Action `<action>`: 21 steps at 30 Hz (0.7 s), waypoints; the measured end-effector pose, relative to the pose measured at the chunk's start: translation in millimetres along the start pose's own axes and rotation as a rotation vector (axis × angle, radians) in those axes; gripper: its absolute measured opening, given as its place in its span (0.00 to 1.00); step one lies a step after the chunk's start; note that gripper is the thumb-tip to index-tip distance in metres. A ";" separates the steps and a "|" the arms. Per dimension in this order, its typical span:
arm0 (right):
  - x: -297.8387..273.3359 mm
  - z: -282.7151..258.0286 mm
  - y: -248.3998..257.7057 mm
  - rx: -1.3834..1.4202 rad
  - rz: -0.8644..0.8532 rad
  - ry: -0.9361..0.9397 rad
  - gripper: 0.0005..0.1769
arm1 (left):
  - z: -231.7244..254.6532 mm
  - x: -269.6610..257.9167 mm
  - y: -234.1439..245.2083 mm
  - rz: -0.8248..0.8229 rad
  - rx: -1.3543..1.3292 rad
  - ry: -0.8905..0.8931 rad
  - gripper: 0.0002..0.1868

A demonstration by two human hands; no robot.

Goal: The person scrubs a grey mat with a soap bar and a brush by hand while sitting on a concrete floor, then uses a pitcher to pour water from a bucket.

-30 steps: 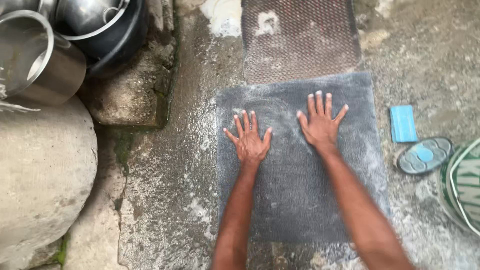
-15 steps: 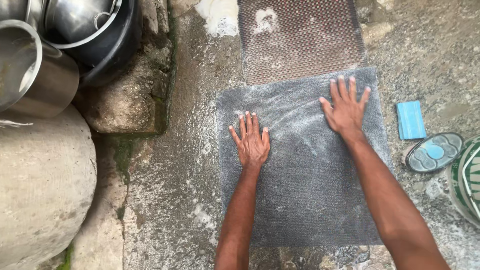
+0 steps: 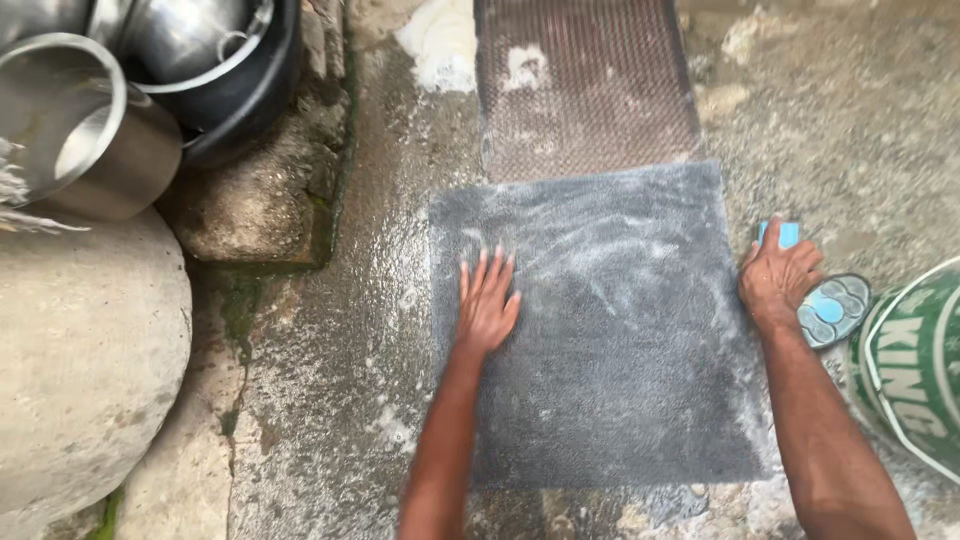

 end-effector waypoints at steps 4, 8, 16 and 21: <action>11.9 -35.2 68.3 0.480 -0.288 -0.260 0.35 | -12.5 -55.5 -5.6 0.120 0.029 0.085 0.34; -17.3 -166.5 138.1 0.854 -0.063 -0.174 0.26 | -19.2 -56.5 -13.6 0.282 0.062 0.132 0.36; -68.1 -327.2 182.1 0.480 0.363 0.824 0.22 | -25.9 -54.1 -17.9 0.317 0.120 0.117 0.35; -7.4 -274.3 85.1 0.039 -0.180 0.528 0.18 | -23.6 -54.9 -14.4 0.277 0.092 0.137 0.36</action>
Point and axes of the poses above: each hand's wrist, its own x-axis towards the middle knuckle, its own y-axis out of the back of the hand, z = x × y, the point moved 1 cm from there along x, towards the middle knuckle, and after that the axes turned 10 degrees about -x, right-handed, at the moved point
